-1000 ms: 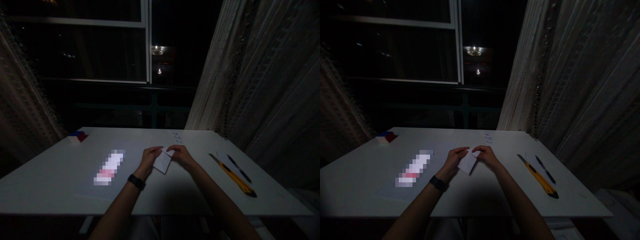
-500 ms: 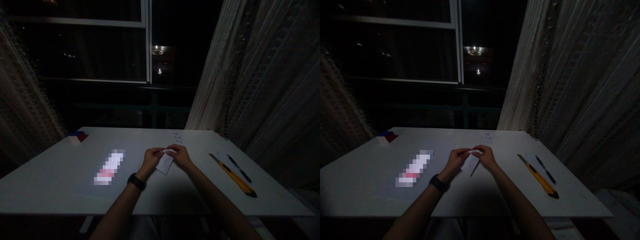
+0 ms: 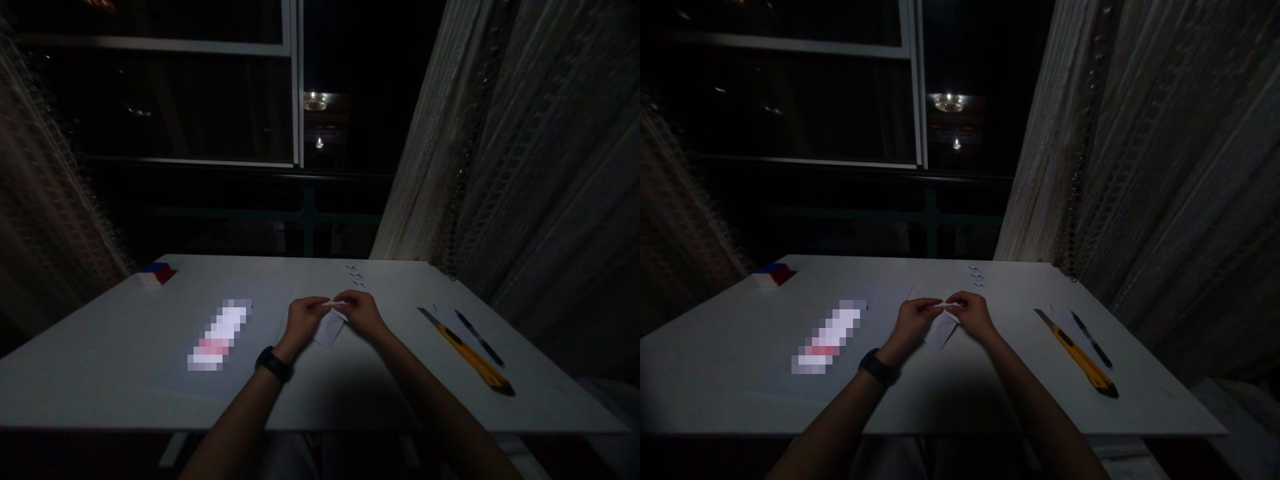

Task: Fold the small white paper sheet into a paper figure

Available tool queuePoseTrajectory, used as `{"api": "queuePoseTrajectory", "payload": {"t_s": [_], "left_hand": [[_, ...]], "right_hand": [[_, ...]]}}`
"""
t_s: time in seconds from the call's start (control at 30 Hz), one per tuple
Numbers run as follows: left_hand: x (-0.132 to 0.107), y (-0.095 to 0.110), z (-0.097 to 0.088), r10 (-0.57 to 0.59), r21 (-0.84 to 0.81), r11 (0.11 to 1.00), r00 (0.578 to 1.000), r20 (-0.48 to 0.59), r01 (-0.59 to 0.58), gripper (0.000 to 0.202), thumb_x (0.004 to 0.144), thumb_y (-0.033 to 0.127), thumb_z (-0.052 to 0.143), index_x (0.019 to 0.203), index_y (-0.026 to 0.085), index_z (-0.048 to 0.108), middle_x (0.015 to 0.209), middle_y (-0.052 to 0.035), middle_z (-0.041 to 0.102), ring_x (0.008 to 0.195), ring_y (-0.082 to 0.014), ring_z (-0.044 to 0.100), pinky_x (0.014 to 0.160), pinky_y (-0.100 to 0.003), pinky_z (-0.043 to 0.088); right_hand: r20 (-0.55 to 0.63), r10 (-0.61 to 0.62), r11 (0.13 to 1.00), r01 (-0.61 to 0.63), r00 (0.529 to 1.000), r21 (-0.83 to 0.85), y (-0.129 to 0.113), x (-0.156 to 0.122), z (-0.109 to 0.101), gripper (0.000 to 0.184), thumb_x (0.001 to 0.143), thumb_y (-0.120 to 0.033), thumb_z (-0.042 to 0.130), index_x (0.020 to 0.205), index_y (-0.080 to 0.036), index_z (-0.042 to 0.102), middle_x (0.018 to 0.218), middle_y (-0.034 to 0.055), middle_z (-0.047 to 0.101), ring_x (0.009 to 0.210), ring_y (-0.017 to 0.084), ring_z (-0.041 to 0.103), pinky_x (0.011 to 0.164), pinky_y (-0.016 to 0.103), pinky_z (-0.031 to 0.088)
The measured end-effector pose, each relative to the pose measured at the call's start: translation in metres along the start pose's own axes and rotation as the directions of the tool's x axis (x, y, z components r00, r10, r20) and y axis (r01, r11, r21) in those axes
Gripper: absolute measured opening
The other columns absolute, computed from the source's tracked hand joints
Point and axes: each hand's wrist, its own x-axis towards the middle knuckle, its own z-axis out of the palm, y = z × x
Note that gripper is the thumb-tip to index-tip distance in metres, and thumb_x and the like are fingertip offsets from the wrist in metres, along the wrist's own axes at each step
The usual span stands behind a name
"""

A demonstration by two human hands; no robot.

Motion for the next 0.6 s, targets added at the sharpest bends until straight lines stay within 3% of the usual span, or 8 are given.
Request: {"api": "queuePoseTrajectory", "payload": {"t_s": [0.23,0.6], "left_hand": [[0.0003,-0.0035,-0.0002,0.015,0.034,0.999,1.000,-0.006,-0.015,0.020,0.059,0.025,0.071,0.077,0.016,0.072,0.079,-0.0097,0.071,0.075,-0.0215,0.064,0.072,-0.031,0.047],[0.0026,-0.0083,-0.0003,0.019,0.056,0.998,0.999,0.037,-0.021,0.021,0.062,0.031,0.070,0.075,0.014,0.071,0.078,-0.0101,0.071,0.073,-0.0212,0.064,0.069,-0.030,0.048]], "right_hand": [[0.032,-0.039,0.989,0.043,0.999,-0.141,-0.0089,-0.0039,-0.0014,0.011,0.068,-0.027,0.060,0.070,-0.019,0.067,0.064,0.0016,0.065,0.062,0.016,0.058,0.061,0.027,0.042],[0.024,-0.005,0.988,0.009,1.000,-0.155,-0.0048,-0.0019,-0.0013,0.013,0.070,-0.029,0.058,0.066,-0.017,0.059,0.061,-0.0001,0.059,0.060,0.014,0.054,0.057,0.025,0.039]]}}
